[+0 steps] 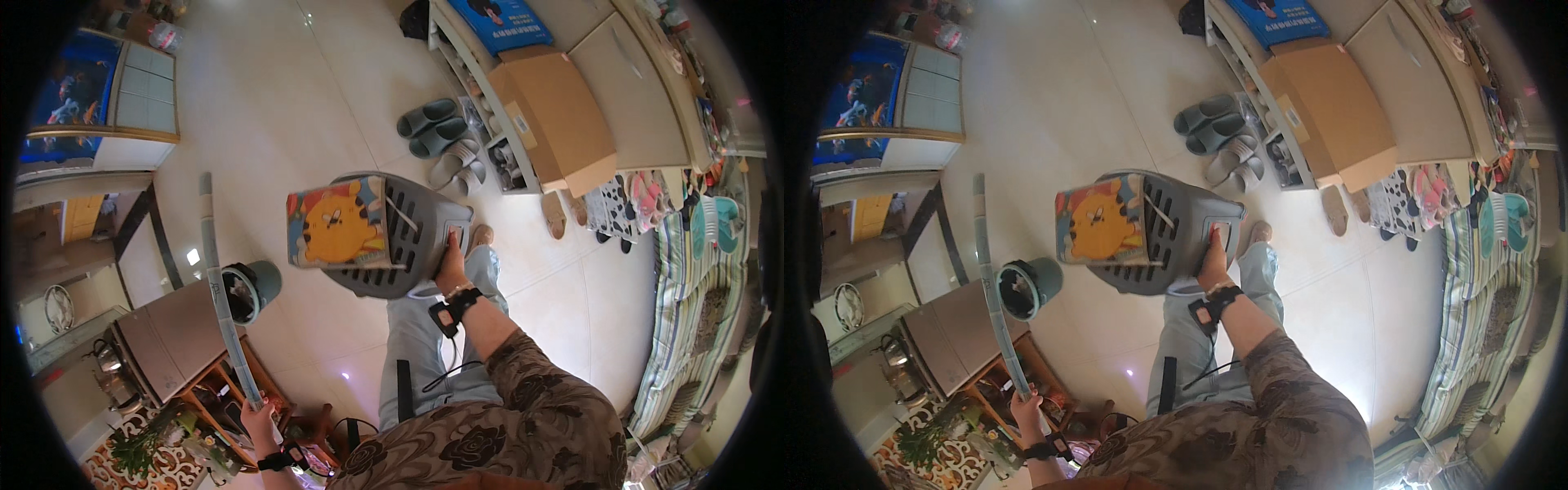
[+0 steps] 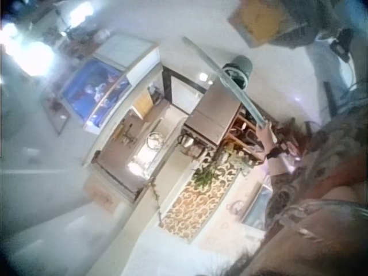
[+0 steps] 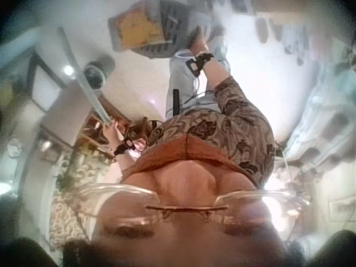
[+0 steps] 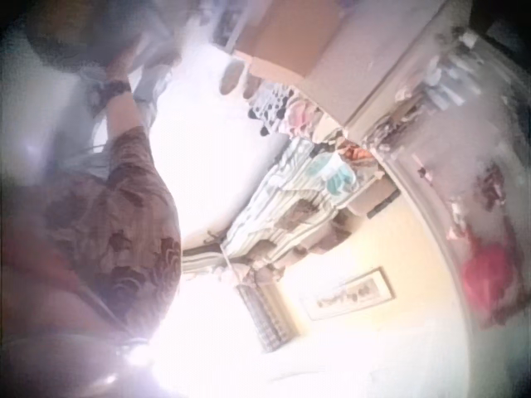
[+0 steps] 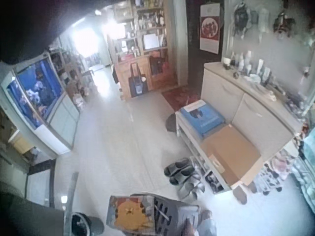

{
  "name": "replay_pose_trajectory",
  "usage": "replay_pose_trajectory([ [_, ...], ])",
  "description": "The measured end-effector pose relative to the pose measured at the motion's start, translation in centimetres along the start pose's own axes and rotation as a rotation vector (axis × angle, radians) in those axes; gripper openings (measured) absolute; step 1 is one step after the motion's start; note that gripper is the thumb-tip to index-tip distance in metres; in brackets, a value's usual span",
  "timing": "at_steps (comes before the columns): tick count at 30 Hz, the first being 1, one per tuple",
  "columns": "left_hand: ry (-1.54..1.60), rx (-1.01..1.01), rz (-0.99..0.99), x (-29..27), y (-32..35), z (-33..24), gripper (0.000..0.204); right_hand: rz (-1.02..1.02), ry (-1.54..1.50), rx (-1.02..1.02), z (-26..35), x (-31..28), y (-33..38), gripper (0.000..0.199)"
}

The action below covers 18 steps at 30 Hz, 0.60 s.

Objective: The person assembles a long cylindrical object by inserting a smaller piece into it, then wipes the object with a cloth. They move around the room, handling a small stool and a cardboard box, and later wipe a cabinet surface. Finally, they handle packaged food items on a table.

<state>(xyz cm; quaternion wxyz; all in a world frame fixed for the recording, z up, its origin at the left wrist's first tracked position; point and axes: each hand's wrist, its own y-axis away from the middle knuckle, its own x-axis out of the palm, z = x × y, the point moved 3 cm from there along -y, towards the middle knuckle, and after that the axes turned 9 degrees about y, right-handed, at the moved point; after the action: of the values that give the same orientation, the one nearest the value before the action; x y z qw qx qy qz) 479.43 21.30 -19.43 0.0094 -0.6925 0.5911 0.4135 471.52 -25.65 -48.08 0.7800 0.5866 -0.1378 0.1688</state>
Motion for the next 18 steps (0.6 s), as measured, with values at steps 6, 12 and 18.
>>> replay_pose_trajectory([
  [6,0.067,0.032,-0.199,0.8,0.1,-11.2,0.031,0.317,0.113,0.115,7.9,7.2,2.9,0.065],
  [12,0.326,0.134,-0.360,0.5,-6.3,-17.5,0.025,0.594,0.001,0.109,15.5,19.1,5.4,0.056],
  [18,0.439,0.181,-0.300,-1.0,-22.0,-24.4,0.025,0.532,0.151,-0.028,19.9,33.2,4.6,0.056],
])
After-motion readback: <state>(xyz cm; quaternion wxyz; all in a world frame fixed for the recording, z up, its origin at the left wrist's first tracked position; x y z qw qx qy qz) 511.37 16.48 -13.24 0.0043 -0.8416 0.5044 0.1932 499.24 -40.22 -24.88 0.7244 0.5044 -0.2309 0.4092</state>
